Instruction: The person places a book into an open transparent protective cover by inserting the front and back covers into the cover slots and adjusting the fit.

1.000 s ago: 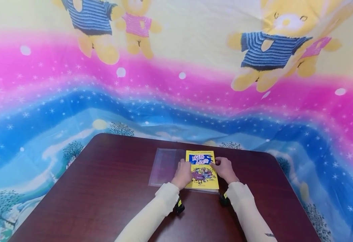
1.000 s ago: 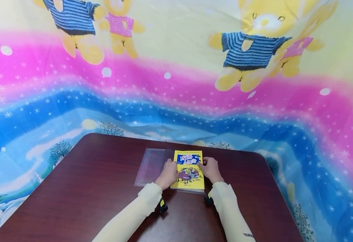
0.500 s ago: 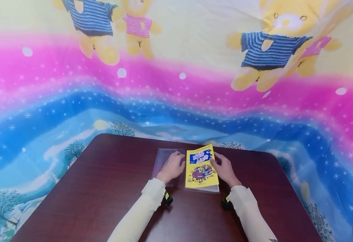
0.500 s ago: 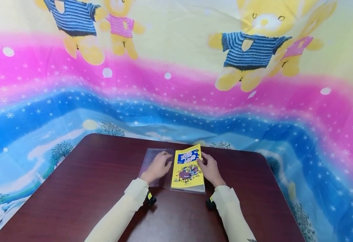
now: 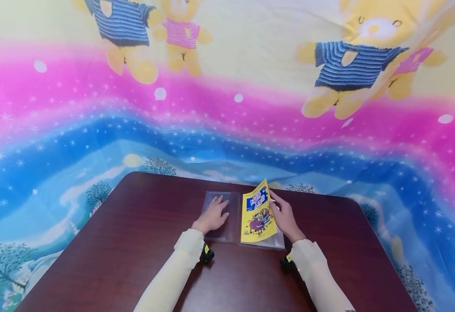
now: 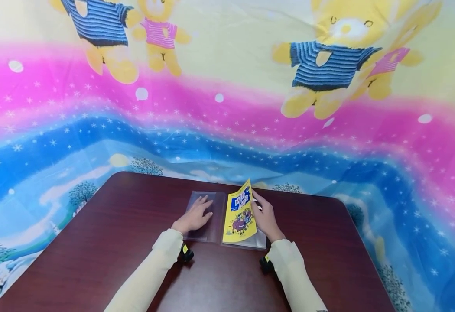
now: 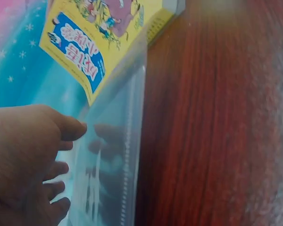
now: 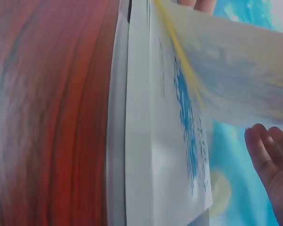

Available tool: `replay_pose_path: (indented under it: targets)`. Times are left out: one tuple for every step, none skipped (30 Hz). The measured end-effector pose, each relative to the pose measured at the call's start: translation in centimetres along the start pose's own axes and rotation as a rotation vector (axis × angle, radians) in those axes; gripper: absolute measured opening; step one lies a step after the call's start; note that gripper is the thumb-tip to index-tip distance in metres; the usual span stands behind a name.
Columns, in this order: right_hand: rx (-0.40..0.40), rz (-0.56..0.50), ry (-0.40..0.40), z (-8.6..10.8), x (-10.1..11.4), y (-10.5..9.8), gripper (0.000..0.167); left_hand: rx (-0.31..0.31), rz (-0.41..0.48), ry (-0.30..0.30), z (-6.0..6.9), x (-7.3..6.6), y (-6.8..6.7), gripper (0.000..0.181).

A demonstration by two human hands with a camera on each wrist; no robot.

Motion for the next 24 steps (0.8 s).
replay_pose_path:
  targets:
    - [0.003,-0.01,-0.012,0.0,0.2,0.2,0.047,0.005,0.003,0.001,0.0,0.1,0.1,0.052]
    - [0.007,-0.017,-0.026,-0.1,0.3,0.4,0.047,0.011,0.006,0.002,0.0,0.2,0.1,0.052]
    - [0.012,-0.021,-0.037,-0.1,0.5,0.6,0.047,0.017,0.004,0.001,-0.1,0.3,0.2,0.053]
    - [0.017,-0.024,-0.047,-0.1,0.7,0.7,0.048,0.025,0.003,-0.001,-0.1,0.4,0.3,0.054]
    - [0.021,-0.023,-0.058,-0.2,0.8,0.8,0.048,0.032,0.002,-0.002,-0.2,0.4,0.4,0.056]
    - [0.023,-0.02,-0.068,-0.2,1.0,0.9,0.048,0.039,-0.002,-0.005,-0.3,0.5,0.5,0.057]
    - [0.02,-0.02,-0.079,-0.3,1.2,1.0,0.048,0.048,-0.005,-0.007,-0.4,0.5,0.6,0.059]
    - [0.015,-0.018,-0.09,-0.4,1.3,1.0,0.047,0.054,-0.006,-0.009,-0.5,0.5,0.7,0.06]
    - [0.014,-0.014,-0.098,-0.4,1.5,1.1,0.047,0.059,-0.003,-0.01,-0.6,0.6,0.8,0.06]
    - [0.017,-0.009,-0.106,-0.5,1.7,1.2,0.046,0.066,0.001,-0.014,-0.7,0.6,0.9,0.061]
    - [0.022,-0.007,-0.111,-0.6,1.8,1.3,0.046,0.073,0.001,-0.02,-0.8,0.7,1.0,0.061]
    - [0.028,-0.014,-0.111,-0.7,1.9,1.5,0.045,0.083,0.001,-0.028,-0.9,0.8,1.1,0.061]
    - [0.039,-0.02,-0.109,-0.7,2.0,1.7,0.045,0.091,0.003,-0.035,-0.9,0.9,1.2,0.061]
    - [0.054,-0.027,-0.104,-0.8,2.0,1.9,0.044,0.1,0.006,-0.043,-0.9,1.0,1.3,0.061]
    - [0.07,-0.035,-0.097,-0.8,2.1,2.2,0.044,0.11,0.009,-0.052,-0.9,1.1,1.4,0.061]
    - [0.084,-0.042,-0.088,-0.9,2.1,2.5,0.044,0.121,0.005,-0.059,-0.9,1.3,1.4,0.061]
    - [0.094,-0.052,-0.082,-0.9,2.2,2.7,0.043,0.132,-0.003,-0.067,-0.9,1.4,1.5,0.061]
    - [0.104,-0.057,-0.078,-0.9,2.2,3.0,0.042,0.141,-0.008,-0.07,-0.8,1.5,1.6,0.06]
    - [0.11,-0.063,-0.073,-0.9,2.2,3.2,0.042,0.147,-0.015,-0.072,-0.8,1.6,1.6,0.06]
    - [0.114,-0.064,-0.07,-0.9,2.2,3.4,0.041,0.152,-0.018,-0.072,-0.7,1.6,1.6,0.059]
    - [0.119,-0.059,-0.066,-0.9,2.3,3.6,0.041,0.156,-0.024,-0.072,-0.6,1.7,1.6,0.059]
    - [0.125,-0.049,-0.066,-0.9,2.3,3.8,0.04,0.159,-0.031,-0.07,-0.6,1.7,1.5,0.059]
    - [0.134,-0.038,-0.072,-0.9,2.3,4.0,0.04,0.163,-0.035,-0.068,-0.5,1.7,1.5,0.059]
    - [0.146,-0.034,-0.078,-0.9,2.4,4.2,0.04,0.166,-0.037,-0.063,-0.4,1.7,1.4,0.059]
Point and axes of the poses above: each hand's wrist, its own z-axis away from the middle knuckle, its own y-axis out of the palm, x = y × z, the point moved 5 cm from there along -z, towards the middle knuckle, and after that the axes turned 8 degrees about -y, right-handed, at the moved point
